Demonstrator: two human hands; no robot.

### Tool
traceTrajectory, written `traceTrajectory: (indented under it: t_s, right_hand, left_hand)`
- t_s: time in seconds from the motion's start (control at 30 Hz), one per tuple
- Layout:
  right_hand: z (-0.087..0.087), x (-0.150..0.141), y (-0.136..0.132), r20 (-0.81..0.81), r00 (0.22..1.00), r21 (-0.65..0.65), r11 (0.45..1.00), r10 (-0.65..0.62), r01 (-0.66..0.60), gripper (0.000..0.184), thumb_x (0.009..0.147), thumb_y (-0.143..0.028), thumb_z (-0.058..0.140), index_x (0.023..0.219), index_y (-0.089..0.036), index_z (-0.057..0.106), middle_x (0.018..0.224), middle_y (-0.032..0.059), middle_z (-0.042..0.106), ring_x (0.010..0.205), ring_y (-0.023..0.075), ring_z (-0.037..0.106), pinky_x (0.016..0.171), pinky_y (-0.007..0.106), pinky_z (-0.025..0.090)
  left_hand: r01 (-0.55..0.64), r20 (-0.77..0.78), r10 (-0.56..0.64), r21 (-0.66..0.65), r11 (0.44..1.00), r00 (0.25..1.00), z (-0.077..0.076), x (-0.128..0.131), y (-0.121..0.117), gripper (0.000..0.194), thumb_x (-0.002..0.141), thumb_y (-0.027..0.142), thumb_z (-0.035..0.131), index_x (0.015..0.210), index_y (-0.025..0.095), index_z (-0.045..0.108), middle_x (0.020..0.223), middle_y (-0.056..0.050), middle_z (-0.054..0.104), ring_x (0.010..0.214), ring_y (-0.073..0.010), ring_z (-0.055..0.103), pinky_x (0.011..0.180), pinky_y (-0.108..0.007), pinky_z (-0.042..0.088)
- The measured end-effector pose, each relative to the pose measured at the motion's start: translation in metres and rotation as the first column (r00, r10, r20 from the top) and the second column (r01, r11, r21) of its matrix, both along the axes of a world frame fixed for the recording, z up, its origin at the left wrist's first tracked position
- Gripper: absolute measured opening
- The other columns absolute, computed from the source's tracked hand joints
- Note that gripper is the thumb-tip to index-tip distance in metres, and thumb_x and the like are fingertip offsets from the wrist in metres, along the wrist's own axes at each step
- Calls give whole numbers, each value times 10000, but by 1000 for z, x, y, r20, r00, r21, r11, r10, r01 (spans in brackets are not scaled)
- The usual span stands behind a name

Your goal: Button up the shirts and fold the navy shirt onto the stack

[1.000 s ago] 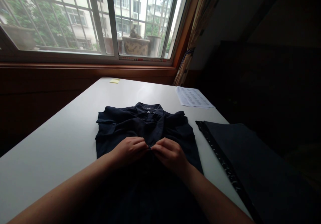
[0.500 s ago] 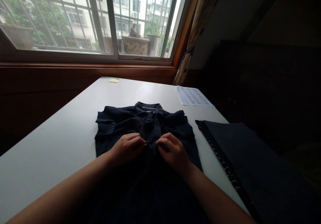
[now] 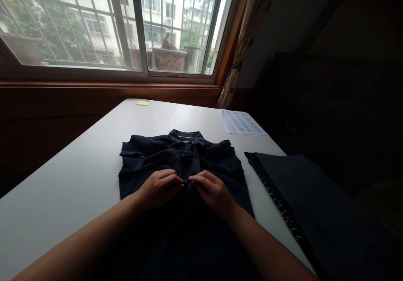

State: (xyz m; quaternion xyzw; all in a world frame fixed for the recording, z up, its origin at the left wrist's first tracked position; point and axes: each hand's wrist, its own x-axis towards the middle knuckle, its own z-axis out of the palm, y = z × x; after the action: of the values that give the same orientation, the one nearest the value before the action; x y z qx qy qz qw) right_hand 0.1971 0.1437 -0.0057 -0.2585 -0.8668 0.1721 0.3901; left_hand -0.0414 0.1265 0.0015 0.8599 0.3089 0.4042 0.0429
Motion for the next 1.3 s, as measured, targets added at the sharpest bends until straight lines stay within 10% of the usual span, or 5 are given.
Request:
traceTrajectory:
  t_s: [0.8,1.1,1.3]
  right_hand:
    - [3,6,6,-170,928,-98,943,-331,318,222,907,-105,541,1057,-237,637,1065,70,553,901,195,580,796,355,530]
    - [17,-1,-19,182,976,189,970,119,-153,359,815,-81,602,1128,-253,636,1134,69,668,898,215,601,829,419,523]
    - [15,-6,-14,282,948,231,949,147,-216,289,838,-51,542,1044,-221,654,969,61,692,815,192,598,776,374,534]
  left_hand:
    - [-276,-42,277,-312,909,960,-13,-13,20,83,938,228,599,894,199,662,891,-26,676,778,-156,656,704,-255,510]
    - [-279,-53,276,-298,913,960,-17,-12,22,88,918,171,588,911,208,667,891,-23,677,794,-158,664,717,-252,513]
    - [-287,-65,281,-314,905,958,-17,-12,21,74,917,172,597,917,205,664,901,-24,674,804,-162,661,730,-261,507]
